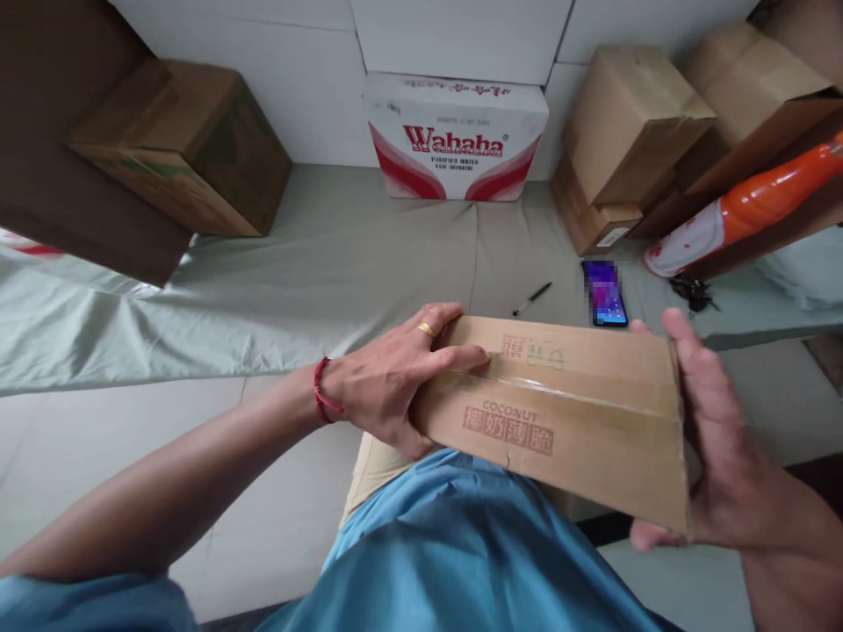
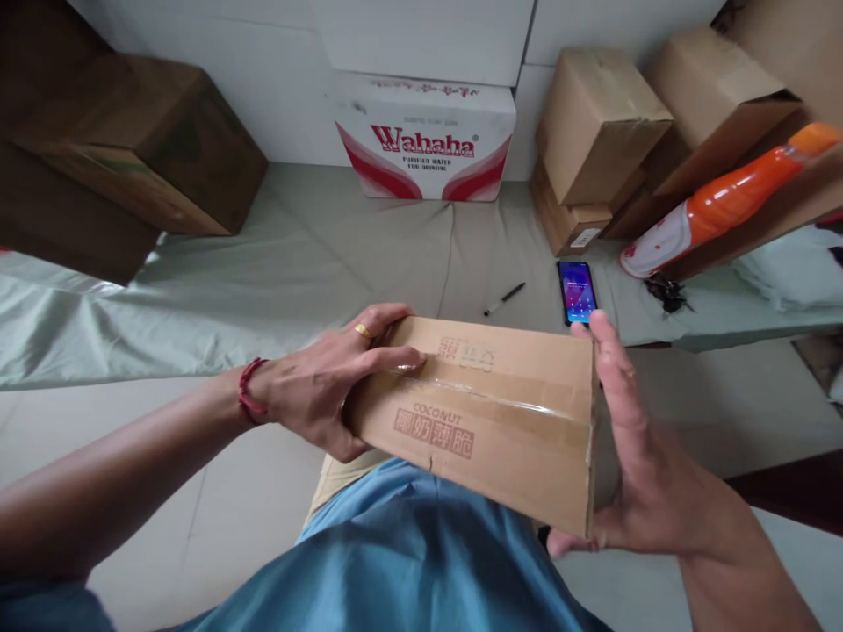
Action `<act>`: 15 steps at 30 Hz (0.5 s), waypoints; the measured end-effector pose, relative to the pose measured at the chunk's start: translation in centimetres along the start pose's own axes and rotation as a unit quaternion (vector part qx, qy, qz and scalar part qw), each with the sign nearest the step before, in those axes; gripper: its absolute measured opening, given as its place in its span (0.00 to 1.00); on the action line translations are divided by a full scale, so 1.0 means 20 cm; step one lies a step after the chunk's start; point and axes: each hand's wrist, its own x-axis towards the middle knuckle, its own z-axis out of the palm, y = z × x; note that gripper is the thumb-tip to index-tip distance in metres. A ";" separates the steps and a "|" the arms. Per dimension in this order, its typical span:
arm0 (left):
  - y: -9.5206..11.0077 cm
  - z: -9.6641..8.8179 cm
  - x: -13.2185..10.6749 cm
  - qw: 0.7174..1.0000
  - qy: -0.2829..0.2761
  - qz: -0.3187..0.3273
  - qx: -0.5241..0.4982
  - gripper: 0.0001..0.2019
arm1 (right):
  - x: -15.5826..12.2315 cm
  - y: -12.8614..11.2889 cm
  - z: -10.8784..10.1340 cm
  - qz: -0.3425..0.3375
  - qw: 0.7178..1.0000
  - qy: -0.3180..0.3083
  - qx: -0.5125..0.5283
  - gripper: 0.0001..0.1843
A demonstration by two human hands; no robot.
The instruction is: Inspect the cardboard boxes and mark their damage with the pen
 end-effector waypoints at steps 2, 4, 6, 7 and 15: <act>-0.03 0.01 0.01 1.000 -0.019 -0.004 -0.004 0.54 | -0.01 -0.01 0.04 -0.016 0.997 -0.070 0.011 0.90; -0.06 -0.01 0.03 0.999 -0.044 -0.005 -0.002 0.53 | -0.01 -0.01 0.08 -0.025 0.997 -0.072 -0.015 0.86; -0.08 -0.06 0.06 0.998 -0.067 -0.002 0.009 0.52 | 0.00 -0.02 0.09 -0.033 0.998 -0.046 -0.040 0.79; -0.08 -0.10 0.08 0.997 -0.072 0.002 0.014 0.52 | 0.00 -0.04 0.10 -0.034 0.998 -0.030 -0.044 0.75; -0.22 -0.14 0.09 0.981 0.160 -0.113 0.012 0.46 | 0.16 0.07 0.11 0.055 0.984 0.167 -0.027 0.56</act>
